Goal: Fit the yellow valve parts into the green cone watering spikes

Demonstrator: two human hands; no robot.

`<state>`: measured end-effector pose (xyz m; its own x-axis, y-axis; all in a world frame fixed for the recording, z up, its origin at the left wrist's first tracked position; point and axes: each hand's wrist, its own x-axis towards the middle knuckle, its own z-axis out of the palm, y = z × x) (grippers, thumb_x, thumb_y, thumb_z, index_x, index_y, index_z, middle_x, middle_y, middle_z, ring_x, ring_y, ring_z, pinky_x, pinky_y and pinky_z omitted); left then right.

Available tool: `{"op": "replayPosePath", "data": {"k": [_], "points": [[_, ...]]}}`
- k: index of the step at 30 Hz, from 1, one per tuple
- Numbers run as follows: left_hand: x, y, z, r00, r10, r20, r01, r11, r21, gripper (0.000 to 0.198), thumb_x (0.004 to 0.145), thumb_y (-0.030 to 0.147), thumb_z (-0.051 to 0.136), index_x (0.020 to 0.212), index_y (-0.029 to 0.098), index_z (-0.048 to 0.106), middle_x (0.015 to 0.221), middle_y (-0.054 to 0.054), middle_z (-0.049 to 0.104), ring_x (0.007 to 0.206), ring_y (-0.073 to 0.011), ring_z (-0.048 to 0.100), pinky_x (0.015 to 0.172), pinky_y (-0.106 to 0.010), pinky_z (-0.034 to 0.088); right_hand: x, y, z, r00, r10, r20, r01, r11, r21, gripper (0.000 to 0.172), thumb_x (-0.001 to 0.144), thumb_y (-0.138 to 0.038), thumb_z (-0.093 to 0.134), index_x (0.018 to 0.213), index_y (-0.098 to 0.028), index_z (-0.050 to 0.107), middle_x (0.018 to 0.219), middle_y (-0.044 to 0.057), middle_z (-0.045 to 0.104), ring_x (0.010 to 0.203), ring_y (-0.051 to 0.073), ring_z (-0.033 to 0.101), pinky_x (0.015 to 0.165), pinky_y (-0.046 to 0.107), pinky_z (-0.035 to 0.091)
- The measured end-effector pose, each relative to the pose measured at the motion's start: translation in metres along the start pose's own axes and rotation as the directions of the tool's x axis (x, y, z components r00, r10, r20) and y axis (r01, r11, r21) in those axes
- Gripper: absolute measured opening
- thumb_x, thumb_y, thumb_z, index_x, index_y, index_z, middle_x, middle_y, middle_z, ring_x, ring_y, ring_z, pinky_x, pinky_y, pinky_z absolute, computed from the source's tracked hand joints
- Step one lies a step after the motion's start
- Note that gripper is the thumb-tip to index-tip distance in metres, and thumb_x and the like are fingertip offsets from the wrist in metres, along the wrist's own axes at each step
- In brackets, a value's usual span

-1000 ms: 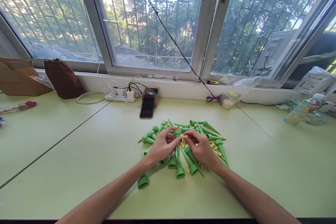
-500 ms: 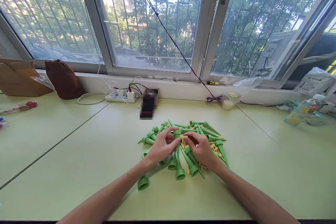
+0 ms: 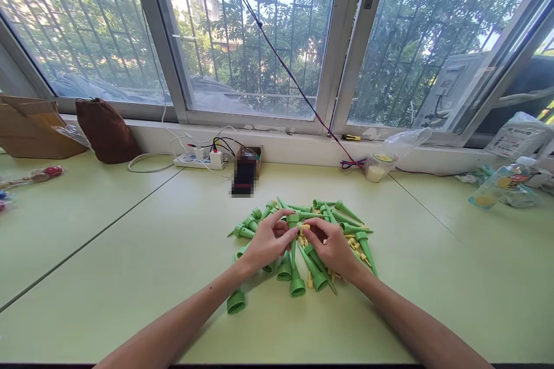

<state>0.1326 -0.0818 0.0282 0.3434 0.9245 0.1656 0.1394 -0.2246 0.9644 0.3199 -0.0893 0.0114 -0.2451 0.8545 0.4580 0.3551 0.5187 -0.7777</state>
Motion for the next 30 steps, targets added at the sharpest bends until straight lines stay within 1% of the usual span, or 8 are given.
{"op": "replayPosePath", "data": {"k": [4, 11, 13, 17, 19, 22, 28, 30], "points": [[-0.0005, -0.0007, 0.0000, 1.000, 0.011, 0.005, -0.011, 1.000, -0.002, 0.035, 0.088, 0.039, 0.063, 0.116, 0.018, 0.055, 0.057, 0.008, 0.046, 0.045, -0.0094, 0.050, 0.042, -0.018, 0.041, 0.0001, 0.0004, 0.0001, 1.000, 0.006, 0.018, -0.006, 1.000, 0.005, 0.026, 0.097, -0.037, 0.053, 0.091, -0.016, 0.066, 0.067, -0.001, 0.056, 0.057, 0.012, 0.043, 0.054, 0.025, 0.033], [-0.0002, -0.0019, 0.0000, 1.000, 0.004, 0.009, -0.004, 1.000, 0.009, 0.038, 0.088, 0.041, 0.063, 0.117, 0.019, 0.055, 0.057, 0.008, 0.046, 0.044, -0.0095, 0.049, 0.042, -0.019, 0.040, 0.0007, 0.0007, -0.0007, 1.000, 0.006, 0.017, -0.005, 0.999, -0.034, 0.035, 0.099, -0.039, 0.049, 0.076, -0.016, 0.061, 0.061, -0.003, 0.046, 0.056, 0.011, 0.037, 0.054, 0.025, 0.029], [-0.0002, -0.0024, -0.0004, 1.000, 0.006, 0.013, -0.006, 1.000, 0.005, 0.037, 0.088, 0.041, 0.062, 0.118, 0.019, 0.054, 0.057, 0.008, 0.046, 0.044, -0.0093, 0.049, 0.042, -0.019, 0.040, 0.0005, 0.0002, -0.0009, 1.000, 0.010, 0.023, -0.009, 1.000, -0.030, 0.034, 0.099, -0.039, 0.048, 0.079, -0.016, 0.062, 0.061, -0.003, 0.046, 0.056, 0.011, 0.038, 0.054, 0.025, 0.030], [-0.0004, -0.0034, -0.0012, 1.000, 0.015, 0.011, -0.015, 1.000, 0.010, 0.037, 0.089, 0.042, 0.062, 0.118, 0.019, 0.054, 0.057, 0.008, 0.046, 0.044, -0.0097, 0.049, 0.042, -0.019, 0.039, -0.0002, -0.0011, -0.0009, 0.999, 0.020, 0.039, -0.020, 1.000, -0.002, 0.028, 0.098, -0.040, 0.051, 0.093, -0.016, 0.065, 0.062, -0.004, 0.048, 0.055, 0.011, 0.038, 0.053, 0.025, 0.031], [-0.0005, -0.0035, -0.0011, 1.000, 0.015, 0.010, -0.015, 1.000, 0.010, 0.038, 0.088, 0.042, 0.062, 0.118, 0.019, 0.054, 0.057, 0.008, 0.046, 0.044, -0.0096, 0.049, 0.042, -0.019, 0.039, -0.0003, -0.0010, -0.0006, 0.999, 0.017, 0.042, -0.017, 1.000, 0.003, 0.027, 0.098, -0.040, 0.052, 0.095, -0.016, 0.065, 0.062, -0.004, 0.047, 0.055, 0.011, 0.039, 0.053, 0.025, 0.031], [-0.0005, -0.0029, -0.0006, 1.000, 0.016, 0.011, -0.017, 1.000, 0.007, 0.038, 0.088, 0.042, 0.062, 0.117, 0.019, 0.055, 0.058, 0.007, 0.048, 0.045, -0.0097, 0.050, 0.042, -0.019, 0.040, 0.0002, 0.0002, -0.0001, 0.999, 0.017, 0.049, -0.017, 1.000, 0.000, 0.027, 0.098, -0.039, 0.051, 0.093, -0.017, 0.065, 0.063, -0.004, 0.047, 0.055, 0.012, 0.038, 0.053, 0.025, 0.031], [-0.0005, 0.0003, 0.0000, 1.000, 0.020, 0.006, -0.020, 0.999, 0.028, 0.038, 0.088, 0.042, 0.062, 0.116, 0.018, 0.055, 0.057, 0.007, 0.046, 0.044, -0.0093, 0.049, 0.042, -0.019, 0.039, 0.0008, 0.0029, -0.0002, 0.999, 0.015, 0.050, -0.015, 1.000, -0.006, 0.034, 0.099, -0.040, 0.048, 0.078, -0.017, 0.060, 0.062, -0.004, 0.044, 0.056, 0.012, 0.036, 0.054, 0.025, 0.029], [-0.0009, 0.0012, 0.0002, 1.000, 0.016, 0.005, -0.016, 0.999, 0.028, 0.038, 0.087, 0.042, 0.063, 0.116, 0.017, 0.055, 0.057, 0.008, 0.046, 0.044, -0.0094, 0.049, 0.042, -0.019, 0.039, 0.0003, 0.0031, -0.0003, 0.999, 0.021, 0.049, -0.021, 1.000, 0.000, 0.034, 0.099, -0.041, 0.048, 0.081, -0.017, 0.062, 0.061, -0.004, 0.044, 0.055, 0.011, 0.035, 0.053, 0.025, 0.028]]}}
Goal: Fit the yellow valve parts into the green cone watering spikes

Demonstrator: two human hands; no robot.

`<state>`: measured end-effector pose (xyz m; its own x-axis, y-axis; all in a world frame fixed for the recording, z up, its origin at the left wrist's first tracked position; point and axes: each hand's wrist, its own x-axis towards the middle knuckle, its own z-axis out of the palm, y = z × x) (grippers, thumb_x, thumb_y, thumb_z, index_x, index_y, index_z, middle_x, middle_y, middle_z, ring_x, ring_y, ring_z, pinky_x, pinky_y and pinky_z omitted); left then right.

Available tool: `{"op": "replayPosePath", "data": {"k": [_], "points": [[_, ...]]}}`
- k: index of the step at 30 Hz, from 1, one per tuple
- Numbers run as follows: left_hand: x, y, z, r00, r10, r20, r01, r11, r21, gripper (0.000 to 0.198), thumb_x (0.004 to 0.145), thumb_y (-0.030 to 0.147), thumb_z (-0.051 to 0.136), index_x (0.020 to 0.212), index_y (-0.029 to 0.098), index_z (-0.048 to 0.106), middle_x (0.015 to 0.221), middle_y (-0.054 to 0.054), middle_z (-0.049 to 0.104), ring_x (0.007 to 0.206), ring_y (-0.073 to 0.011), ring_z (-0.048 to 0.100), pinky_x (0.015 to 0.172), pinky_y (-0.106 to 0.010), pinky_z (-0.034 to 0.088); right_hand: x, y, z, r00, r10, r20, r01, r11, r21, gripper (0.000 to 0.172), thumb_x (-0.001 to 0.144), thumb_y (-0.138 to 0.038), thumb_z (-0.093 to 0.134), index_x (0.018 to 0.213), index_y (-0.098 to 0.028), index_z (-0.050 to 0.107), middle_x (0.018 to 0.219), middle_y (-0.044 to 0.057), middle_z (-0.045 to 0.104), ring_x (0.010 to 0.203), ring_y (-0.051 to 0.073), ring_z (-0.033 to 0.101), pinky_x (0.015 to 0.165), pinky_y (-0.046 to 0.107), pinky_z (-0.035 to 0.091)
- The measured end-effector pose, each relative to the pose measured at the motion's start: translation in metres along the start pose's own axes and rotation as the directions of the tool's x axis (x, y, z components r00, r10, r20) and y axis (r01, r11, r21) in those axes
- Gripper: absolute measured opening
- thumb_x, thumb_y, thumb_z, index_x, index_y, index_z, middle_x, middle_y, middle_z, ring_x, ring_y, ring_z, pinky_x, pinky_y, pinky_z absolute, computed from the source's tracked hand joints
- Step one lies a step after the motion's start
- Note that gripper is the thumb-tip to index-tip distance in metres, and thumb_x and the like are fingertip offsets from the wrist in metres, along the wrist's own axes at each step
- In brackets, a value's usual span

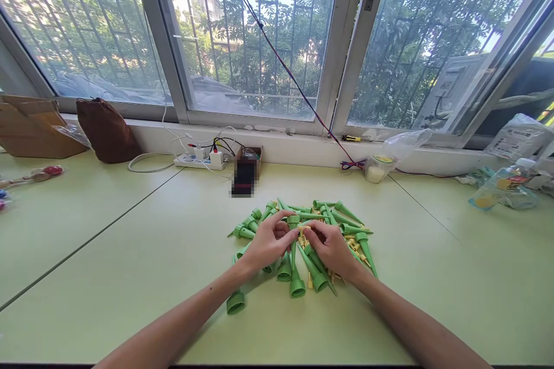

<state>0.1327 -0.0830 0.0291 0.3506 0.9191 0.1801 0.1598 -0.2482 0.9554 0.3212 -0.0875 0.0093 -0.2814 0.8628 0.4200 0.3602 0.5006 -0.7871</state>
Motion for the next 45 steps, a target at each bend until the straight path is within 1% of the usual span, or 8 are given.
{"op": "replayPosePath", "data": {"k": [5, 14, 20, 26, 31, 37, 42, 45], "points": [[-0.0005, 0.0008, 0.0007, 1.000, -0.003, -0.004, 0.003, 1.000, -0.010, 0.038, 0.087, 0.043, 0.063, 0.115, 0.017, 0.055, 0.057, 0.007, 0.047, 0.046, -0.0100, 0.050, 0.044, -0.019, 0.041, -0.0011, -0.0010, 0.0001, 1.000, 0.003, 0.000, -0.003, 1.000, -0.002, 0.031, 0.098, -0.043, 0.050, 0.097, -0.017, 0.065, 0.061, -0.004, 0.046, 0.054, 0.012, 0.038, 0.052, 0.025, 0.030], [-0.0004, 0.0025, 0.0015, 1.000, -0.004, 0.002, 0.004, 1.000, 0.017, 0.038, 0.087, 0.043, 0.062, 0.115, 0.017, 0.056, 0.056, 0.008, 0.045, 0.045, -0.0097, 0.047, 0.043, -0.020, 0.038, -0.0005, -0.0013, -0.0004, 1.000, -0.018, 0.012, 0.019, 0.999, -0.043, 0.037, 0.100, -0.044, 0.045, 0.083, -0.017, 0.065, 0.062, -0.003, 0.047, 0.055, 0.012, 0.038, 0.053, 0.025, 0.030], [-0.0010, 0.0013, 0.0009, 1.000, 0.002, -0.001, -0.002, 1.000, -0.003, 0.036, 0.088, 0.040, 0.062, 0.115, 0.017, 0.055, 0.057, 0.008, 0.046, 0.047, -0.0102, 0.049, 0.046, -0.020, 0.040, -0.0012, -0.0039, -0.0009, 1.000, -0.003, 0.000, 0.003, 1.000, -0.023, 0.031, 0.095, -0.043, 0.055, 0.104, -0.015, 0.063, 0.062, -0.004, 0.048, 0.055, 0.013, 0.043, 0.054, 0.025, 0.034], [-0.0009, 0.0009, 0.0010, 1.000, -0.009, -0.001, 0.009, 1.000, 0.002, 0.037, 0.087, 0.042, 0.062, 0.115, 0.018, 0.055, 0.057, 0.008, 0.046, 0.045, -0.0103, 0.049, 0.043, -0.020, 0.039, -0.0013, -0.0041, 0.0000, 1.000, -0.010, 0.006, 0.010, 0.999, -0.030, 0.029, 0.096, -0.043, 0.053, 0.101, -0.017, 0.064, 0.063, -0.002, 0.051, 0.056, 0.013, 0.043, 0.053, 0.025, 0.035], [-0.0015, 0.0009, 0.0012, 1.000, -0.008, 0.005, 0.008, 1.000, -0.006, 0.037, 0.087, 0.042, 0.062, 0.115, 0.018, 0.055, 0.057, 0.008, 0.044, 0.045, -0.0100, 0.049, 0.043, -0.020, 0.038, 0.0000, -0.0015, 0.0004, 1.000, -0.010, 0.019, 0.011, 0.999, -0.045, 0.033, 0.099, -0.045, 0.047, 0.091, -0.018, 0.066, 0.063, -0.002, 0.051, 0.054, 0.013, 0.041, 0.052, 0.026, 0.032], [-0.0009, 0.0020, 0.0009, 1.000, -0.005, -0.011, 0.004, 0.999, -0.040, 0.040, 0.086, 0.043, 0.064, 0.115, 0.018, 0.056, 0.057, 0.008, 0.044, 0.046, -0.0098, 0.049, 0.043, -0.019, 0.039, -0.0007, -0.0040, -0.0003, 1.000, 0.004, -0.006, -0.004, 1.000, -0.026, 0.034, 0.095, -0.047, 0.054, 0.104, -0.016, 0.063, 0.061, -0.003, 0.050, 0.054, 0.013, 0.043, 0.052, 0.026, 0.035], [-0.0016, 0.0022, 0.0008, 1.000, 0.001, -0.005, -0.001, 0.999, -0.045, 0.039, 0.086, 0.043, 0.063, 0.115, 0.018, 0.056, 0.057, 0.009, 0.042, 0.044, -0.0086, 0.048, 0.041, -0.019, 0.038, -0.0001, -0.0034, 0.0002, 1.000, -0.020, 0.022, 0.021, 0.999, -0.036, 0.034, 0.098, -0.046, 0.047, 0.092, -0.018, 0.065, 0.065, -0.001, 0.052, 0.056, 0.013, 0.042, 0.054, 0.026, 0.034], [-0.0020, 0.0034, 0.0007, 1.000, 0.001, 0.001, -0.001, 0.999, -0.036, 0.039, 0.086, 0.043, 0.063, 0.115, 0.018, 0.056, 0.057, 0.008, 0.043, 0.045, -0.0093, 0.049, 0.042, -0.019, 0.038, 0.0000, -0.0019, 0.0003, 1.000, -0.012, 0.004, 0.012, 0.999, -0.048, 0.035, 0.099, -0.047, 0.046, 0.094, -0.018, 0.065, 0.061, -0.003, 0.048, 0.054, 0.013, 0.041, 0.053, 0.025, 0.033]]}}
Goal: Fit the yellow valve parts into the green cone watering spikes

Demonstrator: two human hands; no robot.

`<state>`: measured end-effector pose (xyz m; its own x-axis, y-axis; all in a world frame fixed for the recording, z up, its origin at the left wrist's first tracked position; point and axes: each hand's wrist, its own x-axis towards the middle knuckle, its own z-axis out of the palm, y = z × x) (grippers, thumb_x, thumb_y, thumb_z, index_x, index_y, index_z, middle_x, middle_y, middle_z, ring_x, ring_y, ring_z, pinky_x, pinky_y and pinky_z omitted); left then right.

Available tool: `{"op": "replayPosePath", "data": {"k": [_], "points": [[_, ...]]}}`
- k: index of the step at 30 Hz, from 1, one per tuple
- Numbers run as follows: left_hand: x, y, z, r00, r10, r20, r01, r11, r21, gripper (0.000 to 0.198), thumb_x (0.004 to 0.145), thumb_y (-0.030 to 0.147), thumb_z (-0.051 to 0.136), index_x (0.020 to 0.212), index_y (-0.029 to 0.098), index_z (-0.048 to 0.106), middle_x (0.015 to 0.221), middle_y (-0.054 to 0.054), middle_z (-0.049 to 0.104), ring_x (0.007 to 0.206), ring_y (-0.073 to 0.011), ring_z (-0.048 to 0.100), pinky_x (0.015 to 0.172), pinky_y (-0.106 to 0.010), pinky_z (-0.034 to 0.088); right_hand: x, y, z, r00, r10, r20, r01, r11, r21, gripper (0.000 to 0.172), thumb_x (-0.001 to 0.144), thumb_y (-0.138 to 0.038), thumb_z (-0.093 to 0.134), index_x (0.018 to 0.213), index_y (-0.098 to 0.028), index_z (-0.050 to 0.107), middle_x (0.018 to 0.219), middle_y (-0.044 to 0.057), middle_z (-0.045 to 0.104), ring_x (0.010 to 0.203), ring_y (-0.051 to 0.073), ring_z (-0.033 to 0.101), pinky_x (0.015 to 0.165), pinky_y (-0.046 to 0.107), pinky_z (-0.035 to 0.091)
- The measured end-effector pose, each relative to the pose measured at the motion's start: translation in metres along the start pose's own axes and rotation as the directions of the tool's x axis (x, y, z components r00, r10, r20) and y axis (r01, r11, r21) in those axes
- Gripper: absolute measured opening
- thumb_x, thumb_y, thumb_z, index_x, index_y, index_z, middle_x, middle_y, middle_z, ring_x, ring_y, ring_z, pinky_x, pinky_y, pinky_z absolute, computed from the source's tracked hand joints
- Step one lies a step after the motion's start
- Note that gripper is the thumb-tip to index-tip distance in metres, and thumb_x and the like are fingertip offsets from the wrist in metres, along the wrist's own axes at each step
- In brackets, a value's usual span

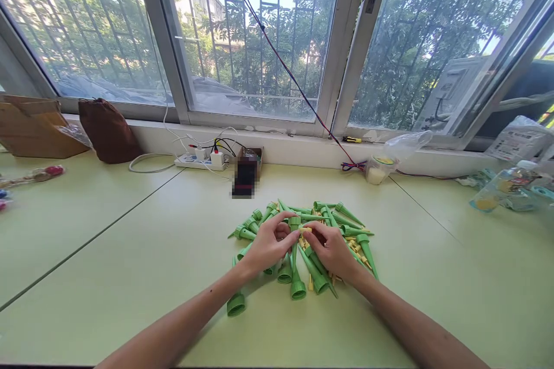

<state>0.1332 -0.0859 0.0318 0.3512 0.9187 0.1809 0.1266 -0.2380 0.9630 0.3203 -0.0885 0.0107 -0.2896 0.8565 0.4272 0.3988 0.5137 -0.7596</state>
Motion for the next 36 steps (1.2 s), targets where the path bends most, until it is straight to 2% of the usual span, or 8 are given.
{"op": "replayPosePath", "data": {"k": [4, 10, 16, 20, 24, 31, 36], "points": [[-0.0002, 0.0004, -0.0001, 1.000, -0.012, 0.001, 0.012, 1.000, 0.002, 0.039, 0.086, 0.043, 0.063, 0.116, 0.019, 0.056, 0.057, 0.008, 0.044, 0.046, -0.0103, 0.050, 0.042, -0.019, 0.038, -0.0009, 0.0011, 0.0002, 1.000, 0.002, -0.020, -0.002, 1.000, -0.006, 0.034, 0.097, -0.047, 0.050, 0.105, -0.017, 0.064, 0.059, -0.004, 0.047, 0.053, 0.013, 0.042, 0.052, 0.025, 0.034], [-0.0002, -0.0013, -0.0004, 1.000, -0.007, 0.007, 0.007, 1.000, 0.029, 0.038, 0.088, 0.043, 0.062, 0.116, 0.018, 0.055, 0.057, 0.008, 0.043, 0.046, -0.0101, 0.050, 0.043, -0.019, 0.038, -0.0011, 0.0018, 0.0006, 1.000, -0.014, 0.013, 0.014, 1.000, 0.002, 0.035, 0.100, -0.045, 0.044, 0.093, -0.019, 0.066, 0.063, -0.002, 0.050, 0.055, 0.013, 0.040, 0.053, 0.025, 0.032], [0.0011, -0.0026, -0.0008, 1.000, -0.010, 0.009, 0.010, 1.000, 0.020, 0.036, 0.089, 0.041, 0.061, 0.117, 0.019, 0.055, 0.058, 0.008, 0.043, 0.046, -0.0096, 0.048, 0.043, -0.019, 0.038, -0.0013, 0.0014, 0.0010, 1.000, 0.007, 0.007, -0.008, 1.000, 0.021, 0.030, 0.098, -0.042, 0.051, 0.106, -0.016, 0.063, 0.062, -0.003, 0.050, 0.056, 0.013, 0.041, 0.054, 0.026, 0.033], [0.0015, -0.0036, -0.0007, 1.000, 0.007, -0.002, -0.007, 0.999, 0.039, 0.035, 0.089, 0.041, 0.061, 0.116, 0.019, 0.056, 0.059, 0.007, 0.043, 0.048, -0.0097, 0.048, 0.045, -0.020, 0.039, -0.0020, 0.0009, 0.0006, 1.000, -0.013, 0.025, 0.013, 1.000, 0.007, 0.029, 0.100, -0.041, 0.047, 0.094, -0.018, 0.064, 0.068, -0.001, 0.055, 0.059, 0.014, 0.043, 0.056, 0.025, 0.033], [0.0005, -0.0034, -0.0008, 1.000, 0.018, -0.004, -0.018, 0.998, 0.064, 0.034, 0.089, 0.040, 0.061, 0.115, 0.019, 0.056, 0.059, 0.007, 0.043, 0.050, -0.0100, 0.048, 0.046, -0.020, 0.038, -0.0022, 0.0008, 0.0002, 0.999, -0.024, 0.026, 0.024, 1.000, -0.003, 0.034, 0.101, -0.040, 0.044, 0.081, -0.018, 0.061, 0.067, -0.001, 0.052, 0.060, 0.013, 0.042, 0.057, 0.025, 0.034], [-0.0001, -0.0002, 0.0001, 1.000, 0.018, -0.004, -0.018, 0.996, 0.086, 0.034, 0.089, 0.038, 0.061, 0.116, 0.017, 0.056, 0.059, 0.007, 0.043, 0.051, -0.0102, 0.049, 0.047, -0.020, 0.039, -0.0018, 0.0027, 0.0007, 1.000, 0.009, 0.011, -0.009, 1.000, 0.007, 0.030, 0.099, -0.042, 0.049, 0.106, -0.016, 0.063, 0.062, -0.004, 0.047, 0.054, 0.012, 0.039, 0.052, 0.025, 0.031], [0.0002, 0.0010, 0.0004, 1.000, 0.025, -0.009, -0.024, 0.996, 0.085, 0.034, 0.089, 0.038, 0.061, 0.115, 0.017, 0.057, 0.058, 0.008, 0.041, 0.048, -0.0092, 0.046, 0.046, -0.020, 0.037, -0.0018, 0.0030, 0.0005, 0.999, -0.029, 0.039, 0.030, 1.000, -0.007, 0.030, 0.100, -0.041, 0.047, 0.092, -0.017, 0.064, 0.067, -0.001, 0.053, 0.059, 0.013, 0.043, 0.056, 0.025, 0.034]]}}
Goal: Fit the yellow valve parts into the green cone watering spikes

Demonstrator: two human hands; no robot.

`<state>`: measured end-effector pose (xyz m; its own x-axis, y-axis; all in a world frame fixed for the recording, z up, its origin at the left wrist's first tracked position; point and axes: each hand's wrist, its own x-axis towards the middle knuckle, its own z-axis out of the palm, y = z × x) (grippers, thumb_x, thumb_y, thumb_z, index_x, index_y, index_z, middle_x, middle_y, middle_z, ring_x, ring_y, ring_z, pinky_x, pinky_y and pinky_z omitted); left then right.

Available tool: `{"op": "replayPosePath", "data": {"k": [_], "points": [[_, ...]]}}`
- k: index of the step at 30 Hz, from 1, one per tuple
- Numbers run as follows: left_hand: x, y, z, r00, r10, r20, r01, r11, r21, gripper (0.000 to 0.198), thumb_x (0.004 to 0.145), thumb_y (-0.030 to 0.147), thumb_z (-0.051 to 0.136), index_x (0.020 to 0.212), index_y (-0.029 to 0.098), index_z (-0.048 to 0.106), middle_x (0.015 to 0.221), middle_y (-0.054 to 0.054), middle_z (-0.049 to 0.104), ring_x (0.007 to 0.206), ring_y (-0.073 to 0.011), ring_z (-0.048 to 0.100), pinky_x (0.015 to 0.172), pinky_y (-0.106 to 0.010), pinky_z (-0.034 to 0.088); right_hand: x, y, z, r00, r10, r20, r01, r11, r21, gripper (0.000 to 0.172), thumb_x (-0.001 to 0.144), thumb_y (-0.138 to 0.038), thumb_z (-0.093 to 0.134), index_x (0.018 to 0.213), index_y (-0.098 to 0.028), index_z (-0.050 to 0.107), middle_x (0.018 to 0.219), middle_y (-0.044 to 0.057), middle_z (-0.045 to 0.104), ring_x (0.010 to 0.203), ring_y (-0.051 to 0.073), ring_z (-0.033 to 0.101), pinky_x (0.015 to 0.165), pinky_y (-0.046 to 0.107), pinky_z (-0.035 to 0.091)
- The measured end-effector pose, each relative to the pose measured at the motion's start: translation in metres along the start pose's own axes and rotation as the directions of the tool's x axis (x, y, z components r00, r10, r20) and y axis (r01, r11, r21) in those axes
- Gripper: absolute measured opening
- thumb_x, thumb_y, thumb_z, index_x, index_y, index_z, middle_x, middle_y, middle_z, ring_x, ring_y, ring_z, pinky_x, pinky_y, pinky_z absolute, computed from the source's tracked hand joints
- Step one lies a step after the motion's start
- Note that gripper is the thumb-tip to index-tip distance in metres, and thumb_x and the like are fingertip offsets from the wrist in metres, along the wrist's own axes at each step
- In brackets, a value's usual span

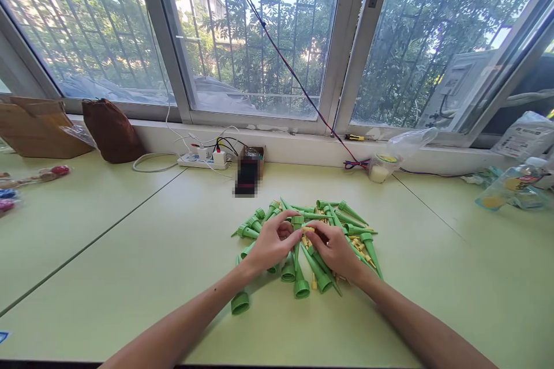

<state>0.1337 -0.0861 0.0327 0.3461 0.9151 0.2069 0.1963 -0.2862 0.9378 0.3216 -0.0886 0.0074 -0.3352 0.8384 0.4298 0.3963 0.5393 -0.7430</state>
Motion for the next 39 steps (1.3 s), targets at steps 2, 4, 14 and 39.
{"op": "replayPosePath", "data": {"k": [2, 4, 14, 39], "points": [[-0.0004, 0.0003, 0.0004, 1.000, -0.001, 0.003, 0.001, 1.000, -0.002, 0.034, 0.088, 0.038, 0.061, 0.115, 0.017, 0.057, 0.059, 0.008, 0.043, 0.048, -0.0090, 0.046, 0.046, -0.020, 0.036, 0.0004, 0.0003, 0.0000, 1.000, -0.008, -0.001, 0.008, 1.000, -0.011, 0.033, 0.101, -0.040, 0.045, 0.085, -0.017, 0.062, 0.066, -0.002, 0.052, 0.059, 0.013, 0.043, 0.057, 0.025, 0.034], [-0.0008, 0.0005, 0.0008, 1.000, -0.004, 0.003, 0.004, 1.000, -0.006, 0.035, 0.088, 0.039, 0.061, 0.116, 0.017, 0.056, 0.059, 0.008, 0.044, 0.048, -0.0091, 0.046, 0.046, -0.020, 0.037, 0.0007, 0.0009, 0.0002, 1.000, -0.006, -0.003, 0.006, 1.000, -0.017, 0.034, 0.102, -0.040, 0.044, 0.084, -0.017, 0.062, 0.065, -0.002, 0.051, 0.058, 0.013, 0.042, 0.057, 0.026, 0.034], [0.0012, -0.0018, 0.0001, 1.000, 0.016, -0.024, -0.015, 1.000, 0.007, 0.033, 0.089, 0.036, 0.060, 0.115, 0.017, 0.056, 0.059, 0.008, 0.044, 0.048, -0.0087, 0.047, 0.045, -0.020, 0.037, -0.0014, -0.0001, 0.0005, 1.000, 0.014, -0.025, -0.014, 1.000, 0.020, 0.024, 0.100, -0.038, 0.049, 0.103, -0.017, 0.062, 0.067, -0.002, 0.053, 0.057, 0.013, 0.043, 0.056, 0.026, 0.034], [0.0010, 0.0002, -0.0020, 0.996, 0.061, -0.062, -0.056, 0.995, 0.082, 0.034, 0.088, 0.038, 0.062, 0.115, 0.017, 0.059, 0.060, 0.005, 0.047, 0.052, -0.0105, 0.048, 0.048, -0.021, 0.040, 0.0002, -0.0040, -0.0021, 0.997, 0.047, -0.062, -0.046, 0.999, 0.023, 0.022, 0.099, -0.039, 0.049, 0.102, -0.018, 0.058, 0.063, -0.004, 0.049, 0.056, 0.013, 0.043, 0.056, 0.026, 0.034]]}}
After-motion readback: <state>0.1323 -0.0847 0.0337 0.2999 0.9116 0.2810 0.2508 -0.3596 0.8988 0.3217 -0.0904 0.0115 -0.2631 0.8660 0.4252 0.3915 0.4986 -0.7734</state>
